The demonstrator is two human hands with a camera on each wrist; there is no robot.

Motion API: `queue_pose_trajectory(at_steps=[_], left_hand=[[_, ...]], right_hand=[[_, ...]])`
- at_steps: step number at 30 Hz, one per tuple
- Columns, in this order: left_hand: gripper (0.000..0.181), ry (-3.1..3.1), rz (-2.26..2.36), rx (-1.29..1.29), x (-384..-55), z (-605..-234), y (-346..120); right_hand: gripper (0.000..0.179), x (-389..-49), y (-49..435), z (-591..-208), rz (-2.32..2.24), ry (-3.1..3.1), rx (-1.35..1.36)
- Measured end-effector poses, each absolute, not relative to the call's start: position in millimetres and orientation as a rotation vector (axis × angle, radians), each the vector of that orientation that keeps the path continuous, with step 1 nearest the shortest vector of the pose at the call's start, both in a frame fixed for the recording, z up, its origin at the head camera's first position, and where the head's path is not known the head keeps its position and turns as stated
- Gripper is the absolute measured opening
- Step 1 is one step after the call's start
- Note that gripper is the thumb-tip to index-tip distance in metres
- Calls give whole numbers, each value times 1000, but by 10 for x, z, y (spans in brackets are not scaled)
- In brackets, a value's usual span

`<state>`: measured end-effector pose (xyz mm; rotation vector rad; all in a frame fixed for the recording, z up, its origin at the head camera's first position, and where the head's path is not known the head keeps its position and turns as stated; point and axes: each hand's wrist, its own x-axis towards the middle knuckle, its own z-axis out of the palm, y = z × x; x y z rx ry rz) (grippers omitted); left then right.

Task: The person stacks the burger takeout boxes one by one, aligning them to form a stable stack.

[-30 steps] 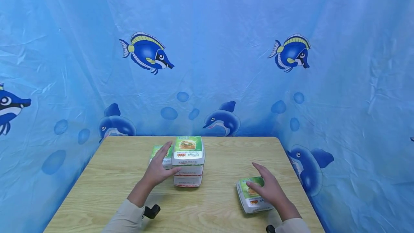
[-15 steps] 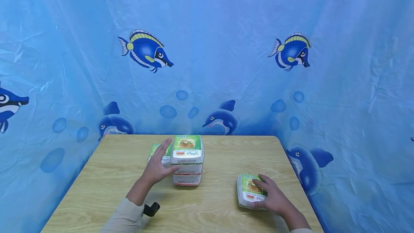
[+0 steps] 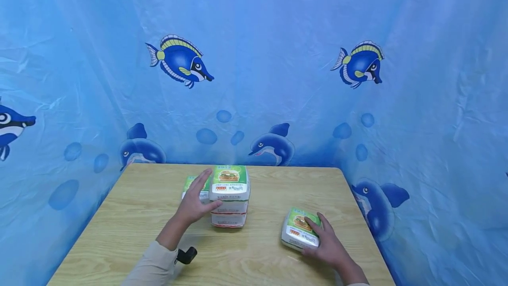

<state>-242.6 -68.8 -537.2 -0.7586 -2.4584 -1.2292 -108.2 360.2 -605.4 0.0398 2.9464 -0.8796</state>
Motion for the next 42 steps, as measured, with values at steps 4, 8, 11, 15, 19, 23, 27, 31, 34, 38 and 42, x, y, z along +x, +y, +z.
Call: queue_pose_trajectory(at_steps=[4,8,11,15,19,23,27,31,34,38,42], left_hand=[[96,-2461,-1208,-756,-2422,-5373,-680],[94,-2480,-1189,-744,-2417,-5370,-675],[94,-2485,-1191,-738,-2414,-5376,-676],[94,-2490,-1193,-736,-2411,-5394,-667],[94,-2492,-1187,-737,-2414,-5404,-661],[94,-2491,-1183,-736,-2415,-5398,-664],[95,-2498,-1181,-719,-2408,-5386,-679],[94,-2491,-1172,-716,-2396,-5379,-704],[93,-2480,-1181,-732,-2398,-5370,-701],[93,-2500,-1195,-728,-2401,-5360,-689],[95,-2514,-1188,-723,-2408,-5358,-681]], right_hand=[[101,-1125,3516,-6127,-908,2996,29],[103,-1164,3441,-6172,-908,3011,61],[109,-1173,3409,-6189,-909,3016,79],[113,-1159,3439,-6240,-920,3009,86],[113,-1148,3465,-6274,-943,3002,86],[112,-1156,3453,-6291,-958,3013,93],[110,-1168,3443,-6284,-970,3028,85],[109,-1182,3440,-6273,-990,3038,91],[107,-1210,3449,-6243,-1002,3043,99],[105,-1257,3434,-6155,-1013,3037,91],[103,-1321,3388,-6034,-1029,3056,85]])
